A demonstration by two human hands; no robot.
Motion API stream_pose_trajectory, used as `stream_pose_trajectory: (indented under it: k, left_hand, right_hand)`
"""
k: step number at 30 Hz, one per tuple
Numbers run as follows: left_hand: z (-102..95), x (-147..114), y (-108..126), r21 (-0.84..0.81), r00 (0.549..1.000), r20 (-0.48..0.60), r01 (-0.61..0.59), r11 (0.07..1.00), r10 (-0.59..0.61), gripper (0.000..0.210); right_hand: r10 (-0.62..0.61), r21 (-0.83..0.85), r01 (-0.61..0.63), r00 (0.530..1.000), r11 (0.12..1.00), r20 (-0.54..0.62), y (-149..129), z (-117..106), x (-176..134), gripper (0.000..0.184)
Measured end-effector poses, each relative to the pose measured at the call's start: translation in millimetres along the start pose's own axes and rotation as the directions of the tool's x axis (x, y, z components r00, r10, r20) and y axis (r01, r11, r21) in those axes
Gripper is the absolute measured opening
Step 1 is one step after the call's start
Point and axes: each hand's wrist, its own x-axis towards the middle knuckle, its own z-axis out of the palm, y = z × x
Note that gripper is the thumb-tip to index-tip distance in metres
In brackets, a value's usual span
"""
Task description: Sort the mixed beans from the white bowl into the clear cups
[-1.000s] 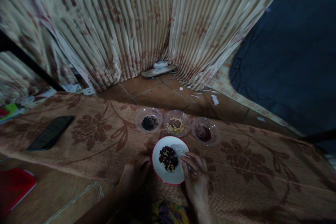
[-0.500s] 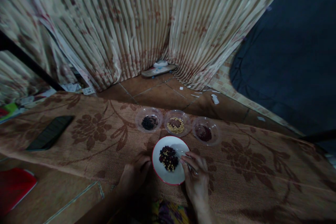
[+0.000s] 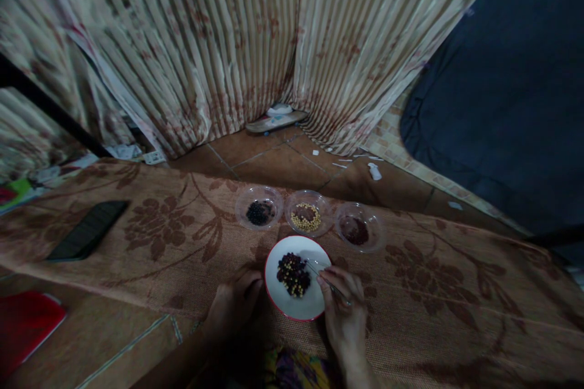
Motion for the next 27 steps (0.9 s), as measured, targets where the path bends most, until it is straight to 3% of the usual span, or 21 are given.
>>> stream_pose_trajectory:
  k: [11, 15, 17, 21, 24, 27]
  left_hand:
    - [-1.5, 0, 2, -0.001, 1.000, 0.000, -0.003, 1.000, 0.003, 0.022]
    - [-1.1, 0, 1, 0.002, 1.000, 0.006, 0.002, 1.000, -0.002, 0.022]
    - [-0.3, 0, 0, -0.001, 1.000, 0.002, 0.000, 1.000, 0.000, 0.022]
    - [1.5, 0, -2, -0.010, 1.000, -0.012, -0.007, 1.000, 0.007, 0.021]
    - [1.7, 1, -3, -0.012, 0.999, -0.027, -0.018, 1.000, 0.018, 0.020]
    - [0.7, 1, -2, -0.019, 0.999, -0.032, -0.030, 0.999, 0.029, 0.019]
  right_hand:
    - [0.065, 0.026, -0.065, 0.998, 0.998, -0.022, -6, -8, 0, 0.024]
    - [0.084, 0.027, -0.081, 0.979, 0.996, -0.187, -9, -24, 17, 0.026]
    - [0.049, -0.022, -0.058, 0.952, 0.998, -0.302, -6, -36, 35, 0.029]
    - [-0.051, -0.113, 0.004, 0.910, 0.994, -0.412, 16, -60, 71, 0.033]
    - [0.007, -0.103, -0.056, 0.906, 0.993, -0.423, 32, -67, 82, 0.034]
    - [0.047, -0.044, -0.070, 0.915, 0.997, -0.400, 30, -65, 72, 0.036]
